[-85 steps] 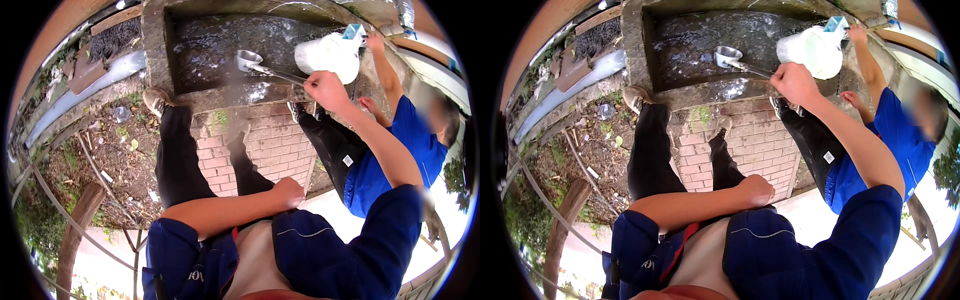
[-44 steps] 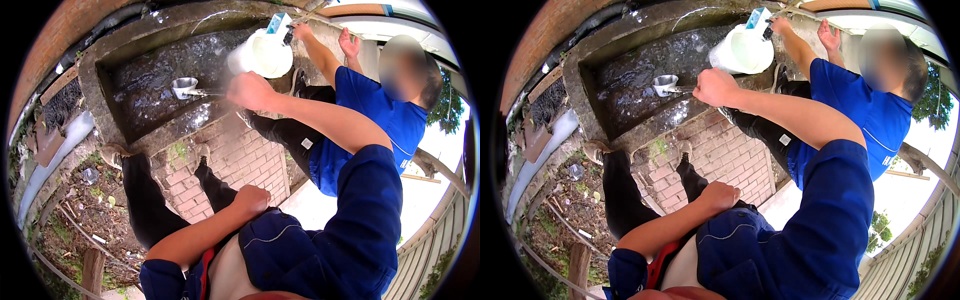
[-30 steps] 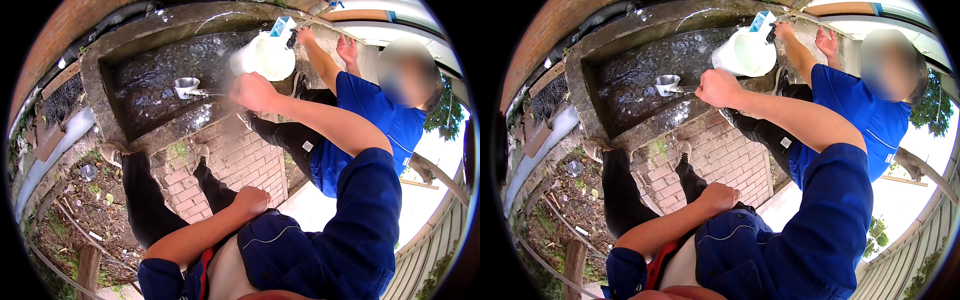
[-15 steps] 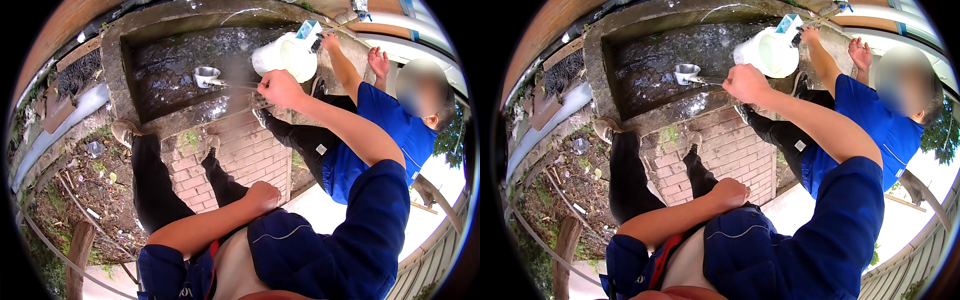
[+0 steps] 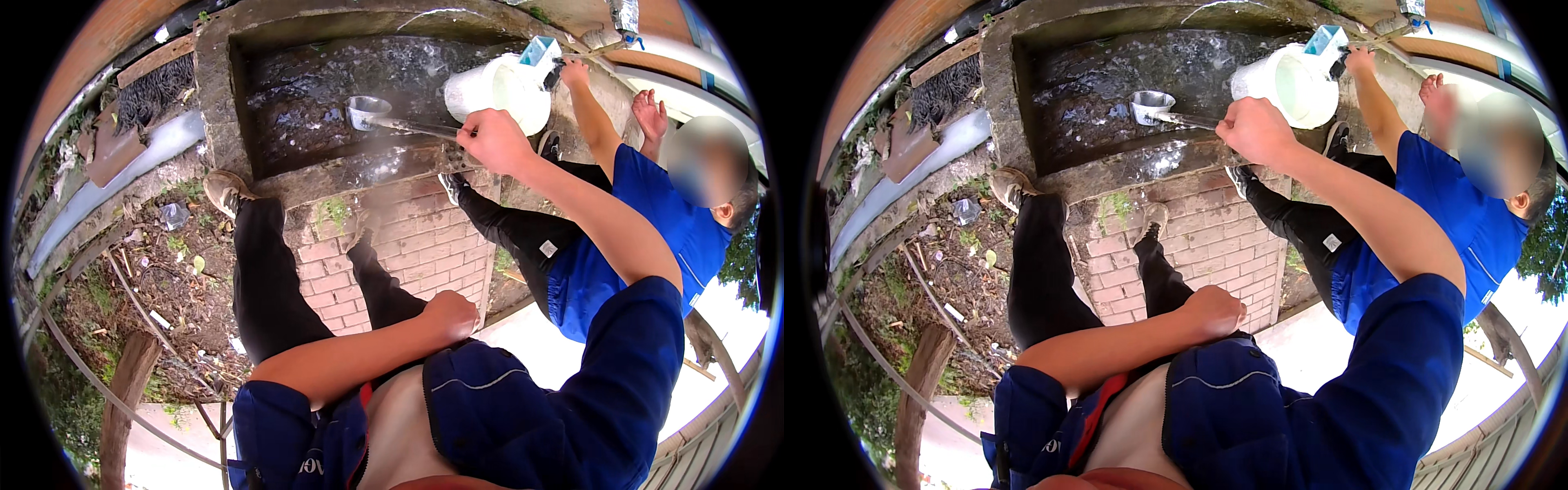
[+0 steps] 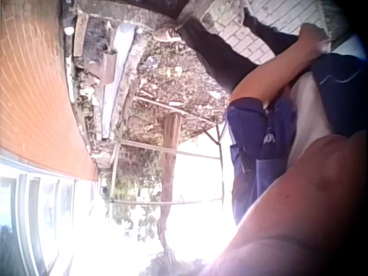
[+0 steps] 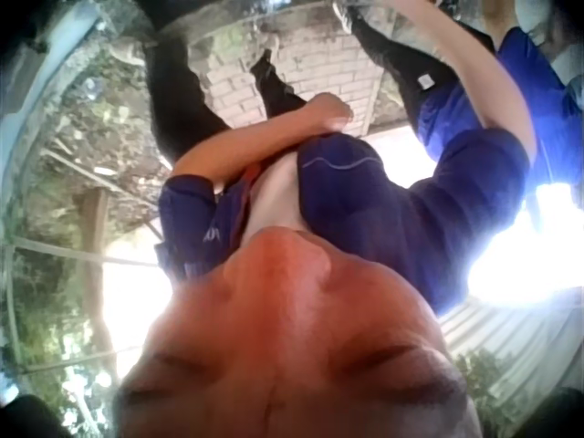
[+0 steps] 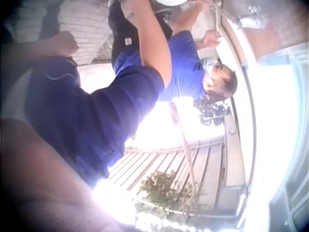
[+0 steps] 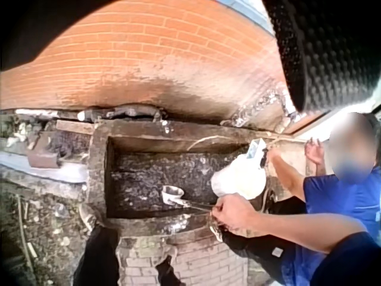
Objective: The person uses a long-handled metal scoop to remove debris and water from a concrete drainage channel. A second person assists by pouring water from a white bucket into the channel to help flush out the debris.
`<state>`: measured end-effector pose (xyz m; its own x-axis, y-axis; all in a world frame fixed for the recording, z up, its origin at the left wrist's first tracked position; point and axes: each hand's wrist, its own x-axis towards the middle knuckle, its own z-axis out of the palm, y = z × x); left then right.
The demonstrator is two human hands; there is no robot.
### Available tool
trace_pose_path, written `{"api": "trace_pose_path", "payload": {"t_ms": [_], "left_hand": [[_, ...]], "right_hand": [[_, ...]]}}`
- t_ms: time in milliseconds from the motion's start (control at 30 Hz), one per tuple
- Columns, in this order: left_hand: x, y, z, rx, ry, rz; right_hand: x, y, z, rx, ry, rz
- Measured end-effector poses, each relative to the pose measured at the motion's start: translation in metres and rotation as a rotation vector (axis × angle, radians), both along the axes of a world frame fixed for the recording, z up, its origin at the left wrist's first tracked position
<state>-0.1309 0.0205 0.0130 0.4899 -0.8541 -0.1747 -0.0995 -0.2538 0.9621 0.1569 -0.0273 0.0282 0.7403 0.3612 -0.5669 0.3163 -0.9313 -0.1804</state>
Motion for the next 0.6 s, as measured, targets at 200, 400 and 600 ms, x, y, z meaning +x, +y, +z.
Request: {"api": "trace_pose_path", "payload": {"t_ms": [200, 400, 600], "left_hand": [[-0.0005, 0.0028, 0.0015, -0.008, -0.023, 0.019], [-0.0006, 0.0037, 0.0036, -0.020, -0.019, 0.021], [0.0020, 0.0064, 0.0055, -0.006, -0.001, 0.009]], "right_hand": [[0.0002, -0.0005, -0.0048, 0.010, -0.010, -0.006], [0.0002, 0.0019, -0.0008, 0.008, 0.001, -0.010], [-0.0018, 0.0015, -0.0022, 0.022, -0.007, -0.004]]}}
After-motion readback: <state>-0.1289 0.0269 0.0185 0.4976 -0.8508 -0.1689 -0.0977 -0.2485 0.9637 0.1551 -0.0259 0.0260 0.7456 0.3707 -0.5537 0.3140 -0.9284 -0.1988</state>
